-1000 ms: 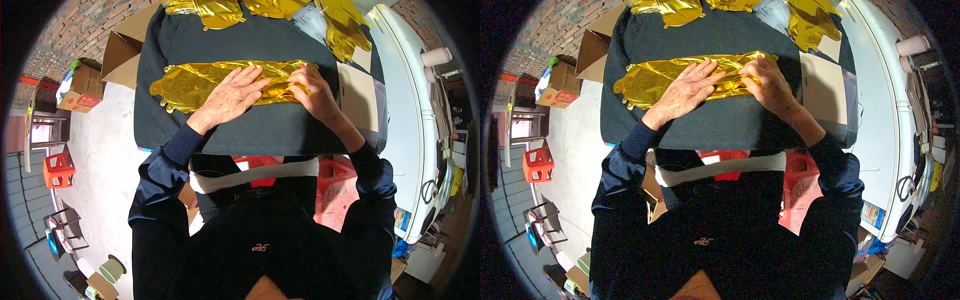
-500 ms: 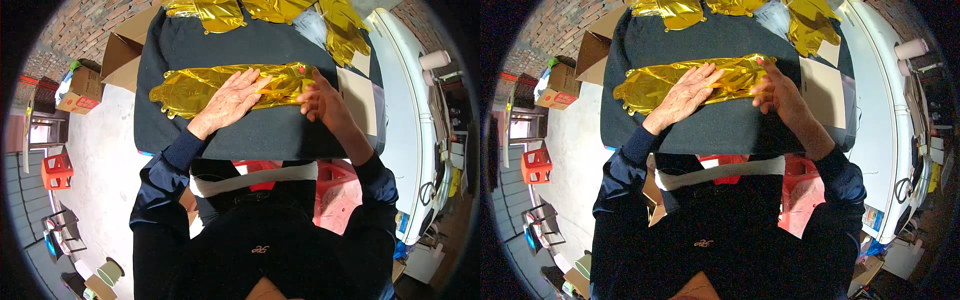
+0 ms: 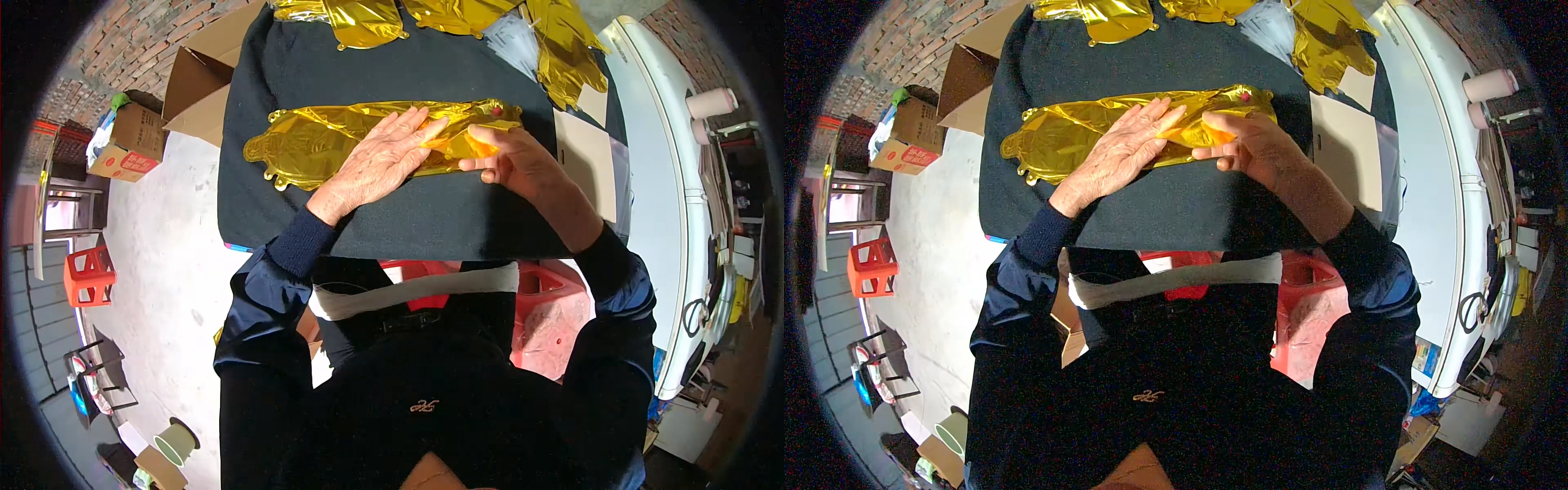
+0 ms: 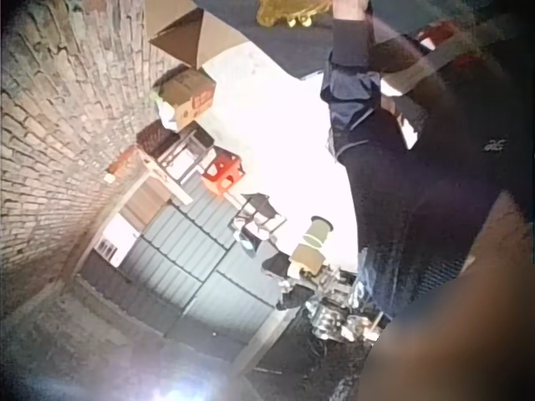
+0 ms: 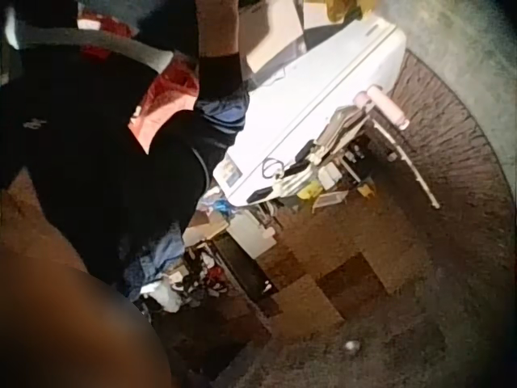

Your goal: Folding gold foil balloons and attaching them to cardboard packaging units.

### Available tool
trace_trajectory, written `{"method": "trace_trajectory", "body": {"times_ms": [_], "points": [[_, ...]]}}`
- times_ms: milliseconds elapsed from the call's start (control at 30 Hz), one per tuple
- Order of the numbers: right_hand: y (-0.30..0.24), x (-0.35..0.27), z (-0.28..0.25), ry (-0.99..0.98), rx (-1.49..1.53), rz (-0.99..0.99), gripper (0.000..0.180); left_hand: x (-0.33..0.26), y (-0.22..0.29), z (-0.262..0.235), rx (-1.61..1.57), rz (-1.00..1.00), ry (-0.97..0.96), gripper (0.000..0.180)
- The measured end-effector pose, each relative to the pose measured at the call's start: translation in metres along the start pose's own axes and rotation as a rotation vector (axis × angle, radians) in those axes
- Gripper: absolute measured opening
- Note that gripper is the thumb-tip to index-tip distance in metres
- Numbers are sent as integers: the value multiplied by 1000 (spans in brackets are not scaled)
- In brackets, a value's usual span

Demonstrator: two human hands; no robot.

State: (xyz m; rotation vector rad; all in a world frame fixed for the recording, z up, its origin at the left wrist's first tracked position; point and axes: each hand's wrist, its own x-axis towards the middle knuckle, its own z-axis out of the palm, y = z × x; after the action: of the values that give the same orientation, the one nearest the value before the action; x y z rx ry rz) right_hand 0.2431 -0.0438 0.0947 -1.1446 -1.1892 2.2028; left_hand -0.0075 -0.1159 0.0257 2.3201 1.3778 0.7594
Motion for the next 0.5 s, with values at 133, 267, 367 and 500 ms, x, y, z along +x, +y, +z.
{"method": "trace_trajectory", "body": {"times_ms": [133,267,367,500], "points": [[4,4,-11,-76,-71,-51,33,1,9,-4,-88,-38,16,63],[14,9,-21,-74,-281,-241,23,2,11,-9,-111,-96,-8,73],[22,17,-27,-67,-333,-335,23,5,13,-1,-16,-77,63,68],[20,21,-21,30,-377,-405,23,2,4,7,87,4,95,58]]}}
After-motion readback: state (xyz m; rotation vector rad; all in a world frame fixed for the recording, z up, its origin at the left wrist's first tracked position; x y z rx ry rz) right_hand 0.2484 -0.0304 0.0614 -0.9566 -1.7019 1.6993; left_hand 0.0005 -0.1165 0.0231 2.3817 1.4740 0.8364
